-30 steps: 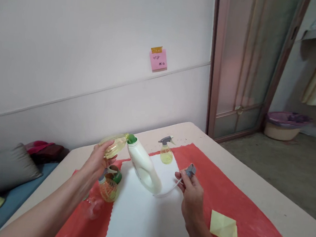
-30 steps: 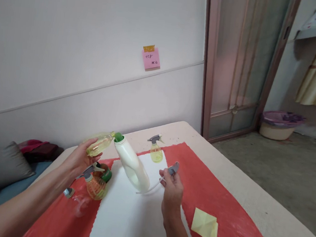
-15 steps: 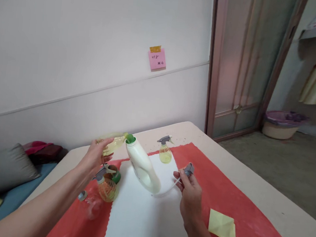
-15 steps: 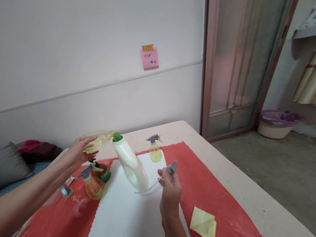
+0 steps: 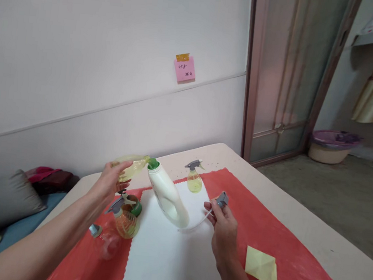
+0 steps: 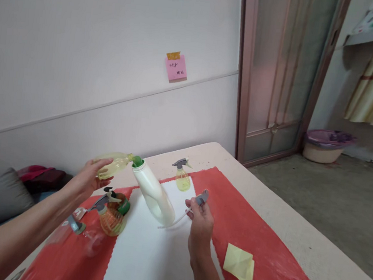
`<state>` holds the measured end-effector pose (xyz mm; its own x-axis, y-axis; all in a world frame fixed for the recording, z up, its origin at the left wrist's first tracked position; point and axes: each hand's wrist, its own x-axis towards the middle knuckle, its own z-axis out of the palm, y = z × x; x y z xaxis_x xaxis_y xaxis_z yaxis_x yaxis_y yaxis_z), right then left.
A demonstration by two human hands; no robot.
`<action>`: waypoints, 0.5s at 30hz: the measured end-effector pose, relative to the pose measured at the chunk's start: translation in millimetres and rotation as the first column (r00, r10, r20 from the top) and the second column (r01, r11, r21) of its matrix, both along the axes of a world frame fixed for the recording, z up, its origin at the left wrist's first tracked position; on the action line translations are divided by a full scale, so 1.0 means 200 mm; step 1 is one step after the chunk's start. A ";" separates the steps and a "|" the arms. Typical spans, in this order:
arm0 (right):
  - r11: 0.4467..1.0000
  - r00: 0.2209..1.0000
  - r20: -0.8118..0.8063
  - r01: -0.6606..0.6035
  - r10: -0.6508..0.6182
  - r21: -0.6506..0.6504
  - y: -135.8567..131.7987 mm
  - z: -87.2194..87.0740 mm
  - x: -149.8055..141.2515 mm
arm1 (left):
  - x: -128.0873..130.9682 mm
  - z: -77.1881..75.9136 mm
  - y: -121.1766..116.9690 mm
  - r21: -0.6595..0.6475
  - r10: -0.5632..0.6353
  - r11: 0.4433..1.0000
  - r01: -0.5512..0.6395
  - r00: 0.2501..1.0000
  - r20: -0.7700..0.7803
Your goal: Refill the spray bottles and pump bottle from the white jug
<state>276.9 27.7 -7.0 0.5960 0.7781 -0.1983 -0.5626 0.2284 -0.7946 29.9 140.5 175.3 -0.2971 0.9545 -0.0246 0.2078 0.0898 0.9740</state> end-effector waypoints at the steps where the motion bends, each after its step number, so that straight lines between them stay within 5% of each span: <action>1: 1.000 1.000 0.001 0.000 0.000 0.004 0.00 0.00 0.00 | 0.00 0.00 0.00 0.000 0.001 1.000 -0.001 1.000 -0.004; 15: 0.999 1.000 0.014 0.009 -0.009 -0.031 -0.01 0.03 0.00 | 0.00 0.07 0.01 -0.005 0.022 1.000 -0.023 0.997 -0.079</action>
<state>276.9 26.3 -1.9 0.6056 0.7663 -0.2145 -0.5499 0.2082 -0.8089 29.4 142.2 189.3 -0.3196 0.9475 -0.0060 0.2824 0.1012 0.9540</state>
